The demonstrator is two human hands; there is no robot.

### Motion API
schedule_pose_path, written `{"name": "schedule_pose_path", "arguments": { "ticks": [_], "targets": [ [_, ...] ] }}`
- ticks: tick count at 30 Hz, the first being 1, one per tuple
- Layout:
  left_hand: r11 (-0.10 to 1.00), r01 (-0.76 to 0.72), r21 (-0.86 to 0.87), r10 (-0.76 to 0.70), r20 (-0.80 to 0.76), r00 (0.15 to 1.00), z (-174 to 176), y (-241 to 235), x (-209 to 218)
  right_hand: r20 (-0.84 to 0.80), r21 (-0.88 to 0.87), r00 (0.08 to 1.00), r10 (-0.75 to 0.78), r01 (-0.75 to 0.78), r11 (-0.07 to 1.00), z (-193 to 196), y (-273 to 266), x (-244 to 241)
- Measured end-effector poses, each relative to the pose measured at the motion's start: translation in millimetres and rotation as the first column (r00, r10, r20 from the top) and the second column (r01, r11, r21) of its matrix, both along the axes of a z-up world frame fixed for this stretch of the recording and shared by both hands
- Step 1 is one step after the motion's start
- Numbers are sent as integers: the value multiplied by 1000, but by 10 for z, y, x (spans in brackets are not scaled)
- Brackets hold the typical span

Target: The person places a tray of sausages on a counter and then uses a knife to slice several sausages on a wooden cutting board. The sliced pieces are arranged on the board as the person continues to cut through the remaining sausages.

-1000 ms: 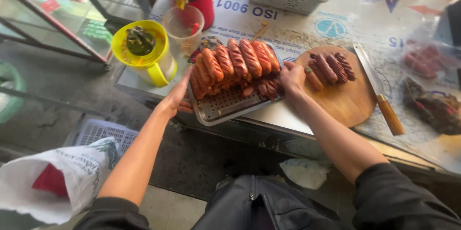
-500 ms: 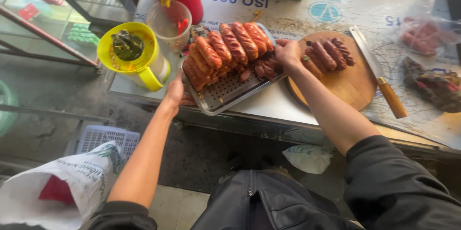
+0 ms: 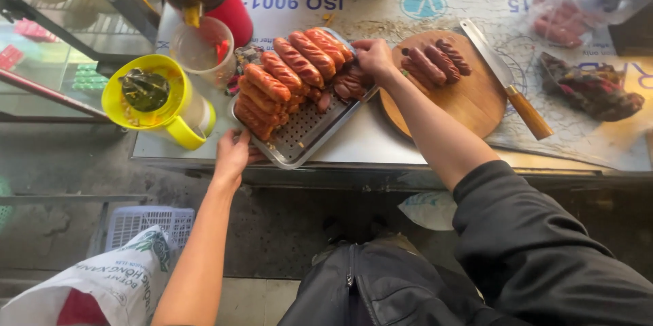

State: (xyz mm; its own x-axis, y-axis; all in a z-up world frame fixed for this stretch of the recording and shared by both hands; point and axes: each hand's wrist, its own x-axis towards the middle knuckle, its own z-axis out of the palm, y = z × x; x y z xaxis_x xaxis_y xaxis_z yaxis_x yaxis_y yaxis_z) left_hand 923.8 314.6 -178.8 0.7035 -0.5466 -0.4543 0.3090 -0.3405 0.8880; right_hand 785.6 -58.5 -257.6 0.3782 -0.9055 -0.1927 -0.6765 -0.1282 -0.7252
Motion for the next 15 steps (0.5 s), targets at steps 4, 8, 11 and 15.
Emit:
{"name": "schedule_pose_path", "arguments": {
  "ticks": [4,8,11,15],
  "targets": [
    [994,10,113,-11,14,1000,97,131,7,224,-200,970,91,-45,979,510,270,-367],
    [828,287,481,-357,58,932,424,352,-79,269,-481,951,149,-2,877,1280,583,-1454],
    [791,483,375,-485,-96,869,741,-31,-612,83,-688,995,59,15,726,1003,182,-2449],
    [786,578,220,-600,45,799,889,-1059,-1314,-262,-570,957,-126,-48,820,658,29,-3250]
  ]
}}
